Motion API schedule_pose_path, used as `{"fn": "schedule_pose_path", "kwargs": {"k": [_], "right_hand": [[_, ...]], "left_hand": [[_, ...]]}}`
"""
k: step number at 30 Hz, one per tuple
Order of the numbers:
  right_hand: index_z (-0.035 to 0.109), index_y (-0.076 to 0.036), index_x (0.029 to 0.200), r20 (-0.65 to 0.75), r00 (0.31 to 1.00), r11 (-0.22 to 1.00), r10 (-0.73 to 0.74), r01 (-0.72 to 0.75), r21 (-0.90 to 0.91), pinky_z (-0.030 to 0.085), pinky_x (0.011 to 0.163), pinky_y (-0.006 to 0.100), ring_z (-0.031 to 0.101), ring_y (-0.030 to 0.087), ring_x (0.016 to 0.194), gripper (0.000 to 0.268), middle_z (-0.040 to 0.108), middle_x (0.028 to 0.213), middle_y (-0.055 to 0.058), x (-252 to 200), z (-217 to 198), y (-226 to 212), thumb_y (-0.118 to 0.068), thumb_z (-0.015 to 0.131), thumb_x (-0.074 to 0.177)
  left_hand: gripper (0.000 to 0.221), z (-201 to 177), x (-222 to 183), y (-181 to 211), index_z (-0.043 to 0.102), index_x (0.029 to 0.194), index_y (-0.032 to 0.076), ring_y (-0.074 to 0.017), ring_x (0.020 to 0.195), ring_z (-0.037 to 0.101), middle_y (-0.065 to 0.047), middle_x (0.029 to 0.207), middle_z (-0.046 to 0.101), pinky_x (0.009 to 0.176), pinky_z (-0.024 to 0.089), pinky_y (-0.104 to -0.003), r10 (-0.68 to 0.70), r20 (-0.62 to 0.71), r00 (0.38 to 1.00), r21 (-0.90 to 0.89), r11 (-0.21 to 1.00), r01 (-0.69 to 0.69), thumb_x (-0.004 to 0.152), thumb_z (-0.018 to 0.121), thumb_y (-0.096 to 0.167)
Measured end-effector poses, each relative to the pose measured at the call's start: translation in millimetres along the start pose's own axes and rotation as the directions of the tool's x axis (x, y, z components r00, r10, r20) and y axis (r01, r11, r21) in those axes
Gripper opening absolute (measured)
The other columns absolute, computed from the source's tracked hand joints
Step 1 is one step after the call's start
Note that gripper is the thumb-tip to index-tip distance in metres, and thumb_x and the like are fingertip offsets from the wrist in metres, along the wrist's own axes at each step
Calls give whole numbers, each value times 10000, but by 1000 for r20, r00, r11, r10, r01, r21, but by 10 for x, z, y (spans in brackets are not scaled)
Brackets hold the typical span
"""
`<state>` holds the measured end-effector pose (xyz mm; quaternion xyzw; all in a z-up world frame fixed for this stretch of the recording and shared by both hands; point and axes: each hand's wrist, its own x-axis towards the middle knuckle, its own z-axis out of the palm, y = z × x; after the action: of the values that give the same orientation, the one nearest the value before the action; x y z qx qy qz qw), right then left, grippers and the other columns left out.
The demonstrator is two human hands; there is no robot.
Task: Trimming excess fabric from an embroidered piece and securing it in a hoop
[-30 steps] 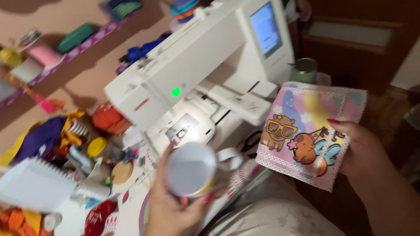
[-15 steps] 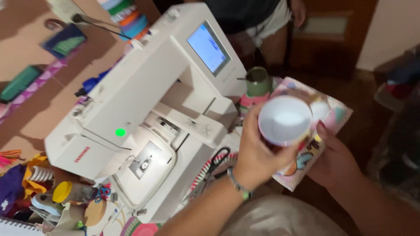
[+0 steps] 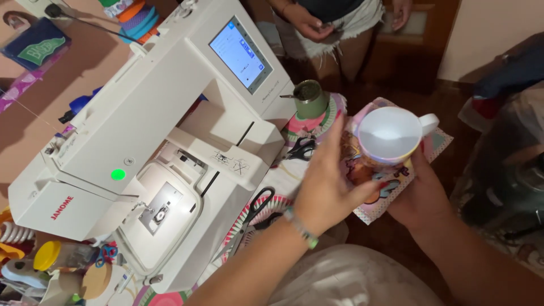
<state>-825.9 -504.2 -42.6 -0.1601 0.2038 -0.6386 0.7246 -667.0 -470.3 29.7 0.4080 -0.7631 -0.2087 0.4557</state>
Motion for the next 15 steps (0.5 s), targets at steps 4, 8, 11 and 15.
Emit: {"fn": "schedule_pose_path", "kwargs": {"k": [4, 8, 11, 15], "right_hand": [[474, -161, 1509, 65, 996, 997, -67, 70, -43, 420, 1163, 454, 543, 249, 1336, 660, 570, 1467, 82, 86, 59, -169, -395, 573, 900], [551, -157, 1433, 109, 975, 980, -196, 198, -9, 467, 1179, 489, 592, 281, 1324, 641, 624, 1411, 103, 292, -27, -240, -320, 724, 838], [526, -195, 1469, 111, 983, 989, -147, 148, 1, 387, 1252, 508, 518, 275, 1457, 635, 565, 1535, 80, 453, -59, -313, -508, 587, 921], [465, -143, 1518, 281, 935, 974, -217, 226, 0, 372, 1299, 498, 506, 276, 1459, 710, 547, 1519, 93, 556, 76, -370, -483, 639, 919]], "left_hand": [[634, -386, -516, -75, 386, 1492, -2, -404, 1324, 577, -232, 1457, 550, 1159, 458, -503, 229, 14, 973, 375, 901, -218, 1002, 672, 281], [401, -792, -1190, -292, 522, 1367, 14, -286, 847, 633, -80, 1022, 697, 786, 530, -411, 146, 57, 988, 422, 893, -156, 1004, 628, 147], [461, -1151, -1799, -358, 550, 1385, 87, -279, 842, 742, -19, 1025, 800, 774, 569, -388, -47, -2, 999, 508, 860, 42, 956, 677, 199], [623, -1546, -2959, -771, 605, 1394, 349, -183, 651, 740, 70, 829, 820, 696, 586, -289, -412, -284, 866, 614, 615, 495, 795, 770, 399]]}}
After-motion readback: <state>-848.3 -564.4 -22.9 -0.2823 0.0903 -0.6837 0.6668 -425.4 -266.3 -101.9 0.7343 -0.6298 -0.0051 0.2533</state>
